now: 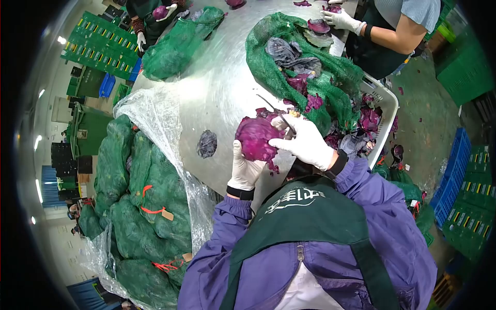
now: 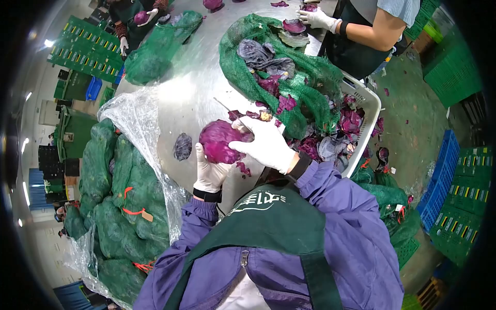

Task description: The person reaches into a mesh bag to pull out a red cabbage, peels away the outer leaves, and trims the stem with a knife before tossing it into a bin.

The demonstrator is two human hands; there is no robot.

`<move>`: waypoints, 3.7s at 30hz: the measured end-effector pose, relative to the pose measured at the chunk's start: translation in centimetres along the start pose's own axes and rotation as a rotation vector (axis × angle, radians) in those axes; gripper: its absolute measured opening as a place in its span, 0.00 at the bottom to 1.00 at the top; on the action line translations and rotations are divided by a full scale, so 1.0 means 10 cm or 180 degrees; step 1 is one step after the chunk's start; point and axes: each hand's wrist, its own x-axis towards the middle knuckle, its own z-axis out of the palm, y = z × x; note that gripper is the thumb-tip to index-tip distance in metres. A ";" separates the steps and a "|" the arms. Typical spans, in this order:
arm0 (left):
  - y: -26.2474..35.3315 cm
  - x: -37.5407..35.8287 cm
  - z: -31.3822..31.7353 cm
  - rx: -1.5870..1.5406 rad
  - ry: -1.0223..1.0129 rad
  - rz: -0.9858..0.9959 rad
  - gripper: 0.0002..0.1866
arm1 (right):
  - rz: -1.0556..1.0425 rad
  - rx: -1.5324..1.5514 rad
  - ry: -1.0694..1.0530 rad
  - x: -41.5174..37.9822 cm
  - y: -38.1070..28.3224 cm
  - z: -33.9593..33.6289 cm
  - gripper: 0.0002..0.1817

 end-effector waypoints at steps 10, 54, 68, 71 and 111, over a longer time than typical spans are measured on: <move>-0.06 -0.03 0.00 0.0360 0.0150 -0.0300 0.40 | -0.0331 -0.0699 0.0604 0.06 0.27 -0.08 0.08; -0.42 -0.22 -0.23 0.5119 -0.0731 -0.0034 0.32 | -0.0125 -0.0112 0.0176 -0.25 0.18 -0.19 0.03; -0.38 -0.17 -0.20 0.6206 -0.1098 0.1559 0.25 | -0.0998 0.0085 -0.0614 -0.27 0.08 -0.11 0.16; -0.39 -0.18 -0.06 0.5504 -0.0946 0.0921 0.22 | -0.1026 0.0012 -0.0741 -0.26 0.08 -0.14 0.14; 0.31 0.08 0.65 0.1342 -0.0049 0.0575 0.32 | 0.1611 0.4120 0.0227 1.41 0.71 -0.48 0.26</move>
